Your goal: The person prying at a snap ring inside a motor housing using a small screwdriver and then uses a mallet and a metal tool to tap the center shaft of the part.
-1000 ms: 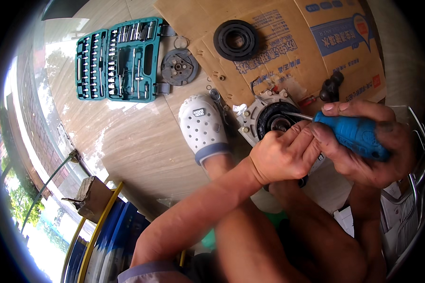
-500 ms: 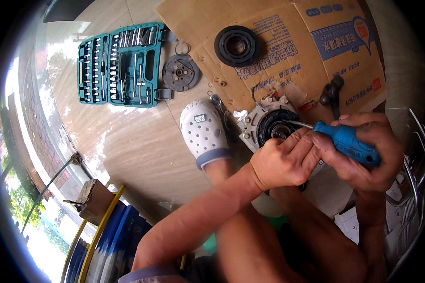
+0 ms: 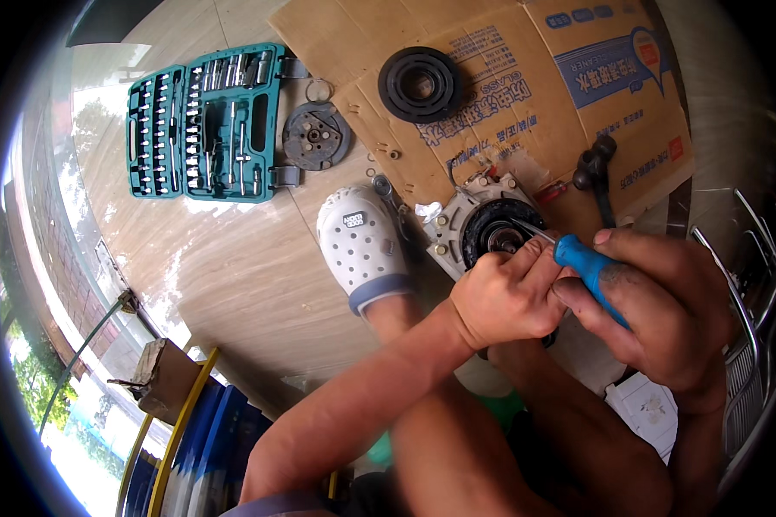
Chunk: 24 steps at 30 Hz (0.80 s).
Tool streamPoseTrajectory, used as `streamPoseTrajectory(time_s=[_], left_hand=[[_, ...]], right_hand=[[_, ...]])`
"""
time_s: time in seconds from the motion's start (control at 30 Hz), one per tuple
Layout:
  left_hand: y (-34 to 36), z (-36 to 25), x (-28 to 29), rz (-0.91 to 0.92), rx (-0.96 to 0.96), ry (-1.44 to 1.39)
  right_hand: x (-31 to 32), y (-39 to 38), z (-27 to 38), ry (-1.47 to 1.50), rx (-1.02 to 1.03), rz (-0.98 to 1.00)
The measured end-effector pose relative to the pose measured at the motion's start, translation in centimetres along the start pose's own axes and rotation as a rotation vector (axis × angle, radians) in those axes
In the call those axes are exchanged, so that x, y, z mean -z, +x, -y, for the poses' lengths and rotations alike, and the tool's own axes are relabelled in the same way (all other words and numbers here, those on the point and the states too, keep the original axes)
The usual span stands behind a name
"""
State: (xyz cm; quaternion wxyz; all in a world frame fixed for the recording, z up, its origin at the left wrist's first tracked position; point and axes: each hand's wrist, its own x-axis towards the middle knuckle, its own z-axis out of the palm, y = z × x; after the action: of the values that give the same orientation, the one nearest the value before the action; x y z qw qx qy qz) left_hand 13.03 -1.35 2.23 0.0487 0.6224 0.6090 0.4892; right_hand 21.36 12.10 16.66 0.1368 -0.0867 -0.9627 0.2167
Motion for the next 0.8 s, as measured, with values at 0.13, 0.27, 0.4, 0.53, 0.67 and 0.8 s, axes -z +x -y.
streamPoseTrajectory(time_s=[0.13,0.27,0.4,0.53,0.67,0.8], left_hand=[[0.4,0.0,0.6,0.028,-0.025,0.013],[0.2,0.0,0.9,0.068,-0.032,0.071],[0.0,-0.1,0.9,0.083,-0.018,0.076],[0.6,0.0,0.8,0.06,-0.022,0.044],[0.3,0.1,0.5,0.035,-0.016,0.059],[0.5,0.0,0.5,0.025,-0.028,0.04]], right_hand=[[1.8,1.7,0.3,-0.002,-0.121,0.175],[1.9,2.6,0.3,-0.025,-0.167,0.237],[1.3,2.4,0.1,-0.042,-0.157,0.183],[1.0,1.6,0.6,-0.04,-0.203,0.099],[0.1,0.9,0.8,0.003,-0.252,-0.003],[-0.1,0.4,1.2,-0.014,-0.307,-0.041]])
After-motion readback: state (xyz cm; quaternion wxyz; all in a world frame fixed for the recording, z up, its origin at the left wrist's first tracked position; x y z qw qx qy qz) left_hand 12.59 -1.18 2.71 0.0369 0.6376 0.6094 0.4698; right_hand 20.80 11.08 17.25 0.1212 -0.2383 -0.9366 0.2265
